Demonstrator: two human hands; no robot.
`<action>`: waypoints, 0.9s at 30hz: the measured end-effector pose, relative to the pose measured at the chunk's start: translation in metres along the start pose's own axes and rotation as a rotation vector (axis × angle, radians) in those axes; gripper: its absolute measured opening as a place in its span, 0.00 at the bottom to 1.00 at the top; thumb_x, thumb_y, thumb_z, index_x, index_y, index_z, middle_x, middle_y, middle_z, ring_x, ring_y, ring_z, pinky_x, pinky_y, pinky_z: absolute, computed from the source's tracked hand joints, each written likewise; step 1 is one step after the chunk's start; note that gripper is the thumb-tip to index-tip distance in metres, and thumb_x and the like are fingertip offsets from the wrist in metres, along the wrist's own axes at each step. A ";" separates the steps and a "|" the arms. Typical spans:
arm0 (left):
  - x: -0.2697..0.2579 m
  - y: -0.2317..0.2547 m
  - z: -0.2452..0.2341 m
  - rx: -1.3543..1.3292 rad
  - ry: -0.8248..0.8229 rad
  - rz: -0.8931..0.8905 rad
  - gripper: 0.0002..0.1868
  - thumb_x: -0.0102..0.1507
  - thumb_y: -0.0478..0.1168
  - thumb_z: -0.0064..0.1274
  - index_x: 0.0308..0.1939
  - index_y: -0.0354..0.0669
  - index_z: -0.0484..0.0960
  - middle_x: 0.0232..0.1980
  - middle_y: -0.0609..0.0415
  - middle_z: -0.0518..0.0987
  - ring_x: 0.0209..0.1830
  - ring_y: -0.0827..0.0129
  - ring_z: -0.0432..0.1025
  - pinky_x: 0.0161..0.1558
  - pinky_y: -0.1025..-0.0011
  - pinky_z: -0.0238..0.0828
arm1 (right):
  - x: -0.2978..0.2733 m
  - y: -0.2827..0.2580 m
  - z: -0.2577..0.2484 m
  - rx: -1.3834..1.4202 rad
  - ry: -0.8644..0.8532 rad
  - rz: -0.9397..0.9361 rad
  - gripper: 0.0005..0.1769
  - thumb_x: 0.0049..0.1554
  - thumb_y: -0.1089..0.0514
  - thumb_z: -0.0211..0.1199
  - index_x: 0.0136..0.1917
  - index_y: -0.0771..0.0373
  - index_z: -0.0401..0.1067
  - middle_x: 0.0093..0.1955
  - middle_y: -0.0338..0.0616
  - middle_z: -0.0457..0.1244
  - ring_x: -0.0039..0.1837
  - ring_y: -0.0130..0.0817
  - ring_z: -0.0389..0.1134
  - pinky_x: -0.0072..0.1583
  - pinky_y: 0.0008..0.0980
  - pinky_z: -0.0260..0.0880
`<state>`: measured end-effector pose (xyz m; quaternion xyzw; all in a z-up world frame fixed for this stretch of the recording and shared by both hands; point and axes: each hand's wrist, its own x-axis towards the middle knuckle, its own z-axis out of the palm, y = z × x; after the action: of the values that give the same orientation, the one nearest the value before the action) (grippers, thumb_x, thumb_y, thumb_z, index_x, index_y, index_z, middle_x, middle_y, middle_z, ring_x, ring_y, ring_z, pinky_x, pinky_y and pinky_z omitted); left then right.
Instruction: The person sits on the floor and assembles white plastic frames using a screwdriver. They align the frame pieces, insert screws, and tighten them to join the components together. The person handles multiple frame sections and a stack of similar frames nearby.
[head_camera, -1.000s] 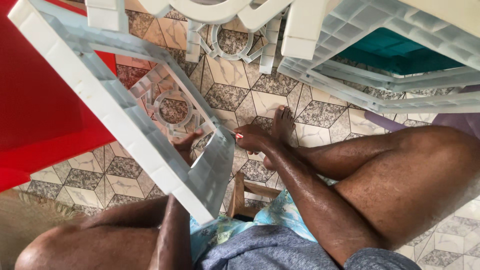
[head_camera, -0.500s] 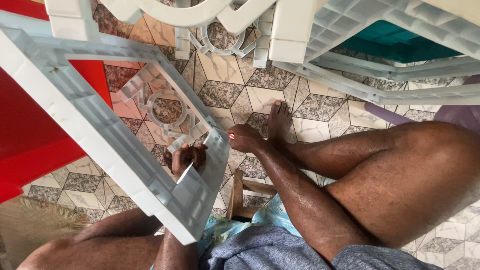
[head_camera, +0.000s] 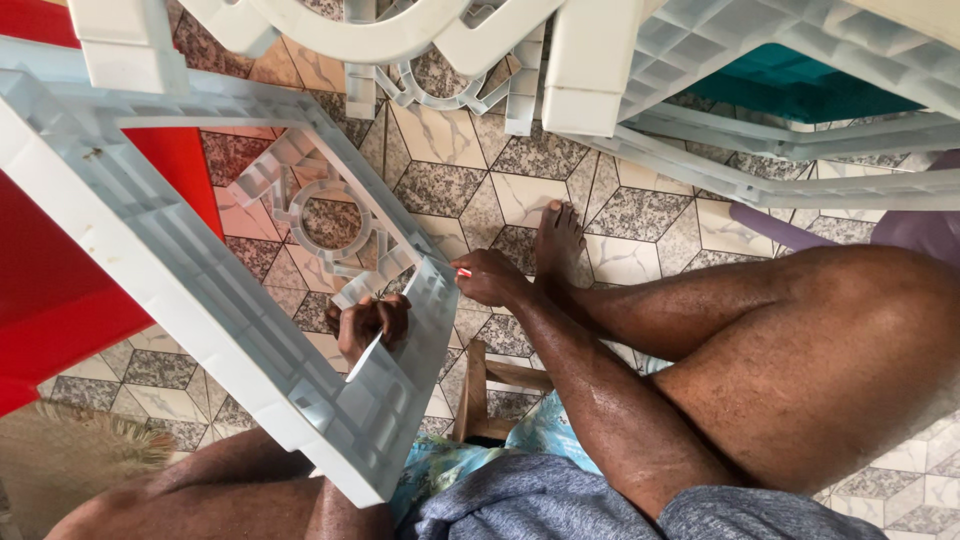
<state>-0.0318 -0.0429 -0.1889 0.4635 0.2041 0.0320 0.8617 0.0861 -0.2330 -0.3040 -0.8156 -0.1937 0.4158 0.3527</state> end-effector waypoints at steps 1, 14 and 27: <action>0.000 0.000 0.000 0.000 0.001 -0.015 0.30 0.74 0.47 0.23 0.17 0.46 0.62 0.17 0.53 0.61 0.23 0.62 0.57 0.51 0.64 0.60 | 0.000 0.001 0.000 0.012 -0.004 0.009 0.21 0.54 0.52 0.64 0.60 0.58 0.78 0.57 0.56 0.70 0.60 0.50 0.72 0.64 0.42 0.71; -0.011 -0.008 0.011 0.415 0.169 0.270 0.14 0.72 0.37 0.35 0.31 0.37 0.61 0.21 0.51 0.64 0.21 0.63 0.62 0.38 0.65 0.71 | -0.005 -0.046 -0.013 -0.262 -0.153 0.067 0.07 0.53 0.65 0.64 0.47 0.65 0.77 0.41 0.56 0.70 0.45 0.49 0.75 0.48 0.47 0.76; -0.005 0.004 0.031 0.363 0.025 0.495 0.11 0.76 0.28 0.38 0.37 0.37 0.60 0.25 0.54 0.63 0.24 0.71 0.60 0.43 0.68 0.70 | 0.024 -0.066 -0.035 -0.586 -0.379 -0.004 0.03 0.51 0.63 0.67 0.40 0.64 0.77 0.43 0.51 0.70 0.46 0.45 0.74 0.47 0.45 0.78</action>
<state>-0.0244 -0.0660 -0.1687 0.6450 0.0980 0.2097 0.7283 0.1266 -0.1881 -0.2540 -0.7901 -0.3685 0.4857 0.0624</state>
